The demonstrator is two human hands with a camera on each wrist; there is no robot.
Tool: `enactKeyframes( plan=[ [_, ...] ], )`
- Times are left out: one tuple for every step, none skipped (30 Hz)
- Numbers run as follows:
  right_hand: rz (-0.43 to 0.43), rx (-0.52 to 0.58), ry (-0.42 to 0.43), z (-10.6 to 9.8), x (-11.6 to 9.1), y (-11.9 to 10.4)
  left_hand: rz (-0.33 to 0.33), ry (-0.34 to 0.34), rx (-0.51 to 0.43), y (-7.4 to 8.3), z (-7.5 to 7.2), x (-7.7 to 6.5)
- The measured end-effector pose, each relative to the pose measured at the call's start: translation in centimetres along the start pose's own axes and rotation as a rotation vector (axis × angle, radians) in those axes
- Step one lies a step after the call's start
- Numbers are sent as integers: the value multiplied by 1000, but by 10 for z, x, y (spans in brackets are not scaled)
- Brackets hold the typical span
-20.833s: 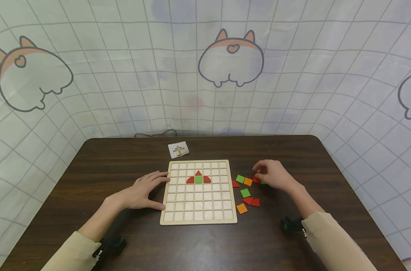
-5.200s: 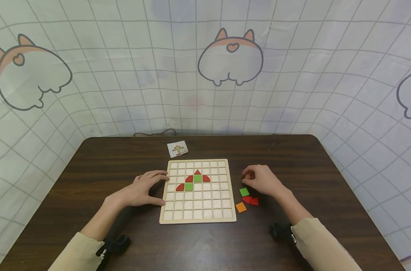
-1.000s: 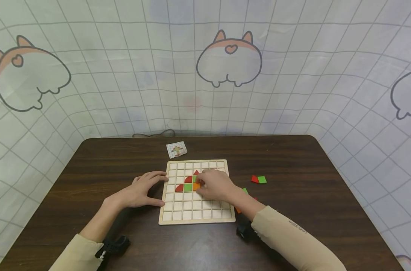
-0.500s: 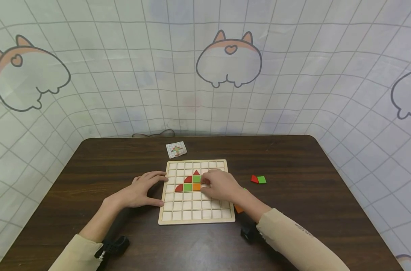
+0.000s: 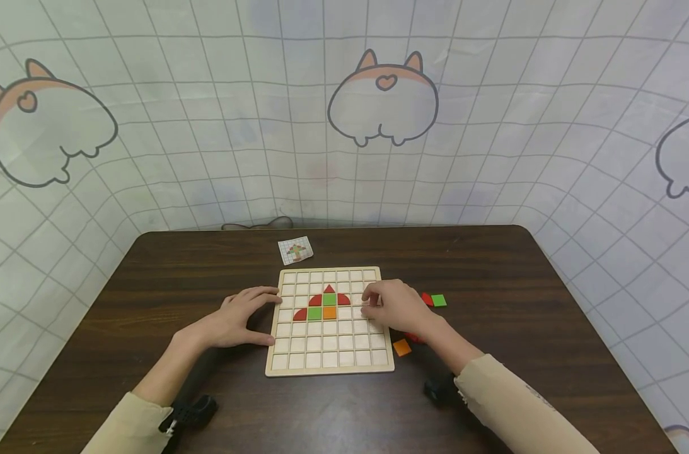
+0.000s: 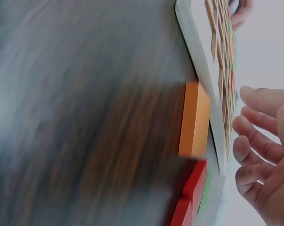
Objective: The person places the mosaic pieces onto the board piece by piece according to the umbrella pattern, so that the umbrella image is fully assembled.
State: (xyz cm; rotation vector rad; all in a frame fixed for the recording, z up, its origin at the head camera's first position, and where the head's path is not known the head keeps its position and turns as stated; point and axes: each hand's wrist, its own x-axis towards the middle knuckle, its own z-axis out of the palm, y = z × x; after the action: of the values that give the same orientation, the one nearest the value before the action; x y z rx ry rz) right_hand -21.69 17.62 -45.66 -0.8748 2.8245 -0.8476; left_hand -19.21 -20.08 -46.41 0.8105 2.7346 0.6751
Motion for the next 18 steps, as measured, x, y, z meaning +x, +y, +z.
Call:
enactKeyframes(
  plan=[
    [1, 10, 5, -2, -2, 2, 0, 0, 0, 0, 0, 0],
    [-2, 17, 10, -3, -4, 5, 0, 0, 0, 0, 0, 0],
    [-4, 23, 15, -4, -5, 7, 0, -1, 0, 0, 0, 0],
    [-4, 28, 19, -6, -7, 9, 0, 0, 0, 0, 0, 0],
    [-4, 30, 25, -7, -9, 12, 1, 0, 0, 1, 0, 0],
    [-1, 33, 30, -9, -10, 14, 2, 1, -1, 1, 0, 0],
    [0, 37, 33, -10, -12, 16, 3, 1, -2, 1, 0, 0],
    [3, 42, 35, -11, -14, 19, 4, 1, -3, 1, 0, 0],
    [10, 46, 36, -12, -15, 21, 4, 0, -4, 2, -1, 0],
    [18, 51, 38, -14, -16, 23, 3, -1, -4, 2, -1, 0],
    [24, 54, 39, -15, -18, 25, 2, -2, -5, 2, -1, 0],
    [32, 58, 40, -17, -20, 28, 0, -4, -6, 2, -1, 0],
    [39, 65, 40, -18, -21, 30, -2, -5, -7, 1, -1, 0],
    [45, 72, 42, -20, -23, 32, -5, -6, -7, 1, -1, 0],
    [51, 76, 47, -22, -25, 35, -7, -7, -8, 1, -1, 0],
    [53, 79, 54, -24, -27, 37, -9, -8, -8, 1, 0, 0],
    [57, 80, 62, -26, -29, 40, -9, -9, -8, 1, 0, 0],
    [63, 82, 69, -28, -31, 43, -10, -9, -7, 1, 0, 0]
  ],
)
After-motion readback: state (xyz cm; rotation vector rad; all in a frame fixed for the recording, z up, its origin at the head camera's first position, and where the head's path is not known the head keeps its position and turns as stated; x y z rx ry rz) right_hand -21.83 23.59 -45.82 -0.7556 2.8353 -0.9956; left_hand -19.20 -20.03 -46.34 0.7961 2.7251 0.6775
